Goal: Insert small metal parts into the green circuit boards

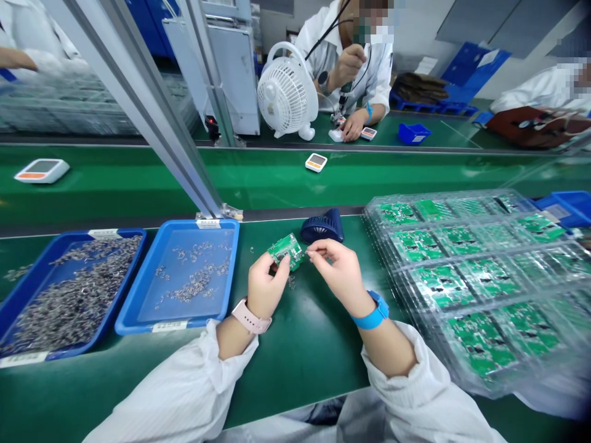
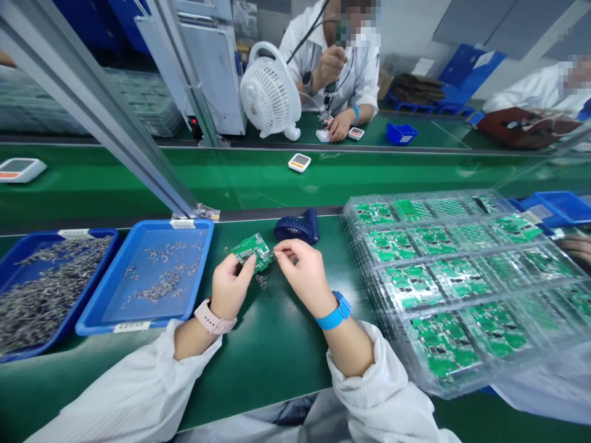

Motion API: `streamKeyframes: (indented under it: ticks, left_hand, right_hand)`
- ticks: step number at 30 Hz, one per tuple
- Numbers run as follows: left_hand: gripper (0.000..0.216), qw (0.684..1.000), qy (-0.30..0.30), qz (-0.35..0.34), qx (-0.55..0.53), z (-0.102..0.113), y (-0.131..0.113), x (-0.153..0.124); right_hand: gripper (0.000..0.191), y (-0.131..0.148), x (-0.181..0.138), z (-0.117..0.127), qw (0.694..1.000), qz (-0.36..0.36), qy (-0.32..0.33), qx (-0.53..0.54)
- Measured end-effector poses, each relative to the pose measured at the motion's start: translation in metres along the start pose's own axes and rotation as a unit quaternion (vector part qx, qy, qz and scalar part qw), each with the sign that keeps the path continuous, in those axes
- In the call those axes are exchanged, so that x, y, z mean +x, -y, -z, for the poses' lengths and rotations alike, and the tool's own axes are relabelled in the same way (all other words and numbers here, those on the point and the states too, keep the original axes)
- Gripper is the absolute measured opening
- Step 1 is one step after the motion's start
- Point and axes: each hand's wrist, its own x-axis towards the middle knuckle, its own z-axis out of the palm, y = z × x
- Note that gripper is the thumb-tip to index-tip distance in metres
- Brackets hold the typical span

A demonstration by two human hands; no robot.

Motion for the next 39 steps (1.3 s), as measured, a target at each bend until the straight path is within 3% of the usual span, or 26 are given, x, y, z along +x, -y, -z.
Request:
streamKeyframes:
  ticks: [6,16,24,28,30,33,36,39]
  left_hand:
    - [0.019,1.000,0.020,0.001,-0.002,-0.001,0.002,0.001]
    - [0.026,0.995,0.013,0.047,-0.090,0.000,0.001,0.004]
    - [0.032,0.987,0.132,-0.083,-0.039,0.004,-0.007,0.003]
    - [0.033,0.994,0.075,-0.082,0.011,0.003,-0.008,0.003]
    - [0.035,0.996,0.045,-0.074,0.009,0.002,-0.008,0.003]
    - [0.023,0.992,0.092,-0.089,-0.008,0.001,-0.009,0.004]
    - [0.019,0.983,0.145,-0.111,-0.015,0.001,-0.009,0.003]
    - [0.023,0.979,0.161,-0.117,-0.032,0.003,-0.008,0.002]
  right_hand:
    - [0.007,0.000,0.002,0.001,0.998,0.003,0.032,0.047]
    - [0.008,-0.004,0.001,-0.003,0.987,-0.080,0.094,0.106]
    - [0.007,-0.007,0.004,0.004,0.998,-0.026,0.062,0.022]
    - [0.004,-0.007,0.005,0.006,0.996,-0.013,0.035,0.080]
    - [0.008,-0.007,0.006,0.006,0.987,-0.037,0.056,0.147]
    - [0.011,-0.008,0.008,0.006,0.972,-0.072,0.098,0.202]
    - [0.005,-0.008,0.008,0.009,0.981,-0.051,0.093,0.163]
    - [0.006,-0.006,0.008,0.018,0.992,0.035,0.110,0.048]
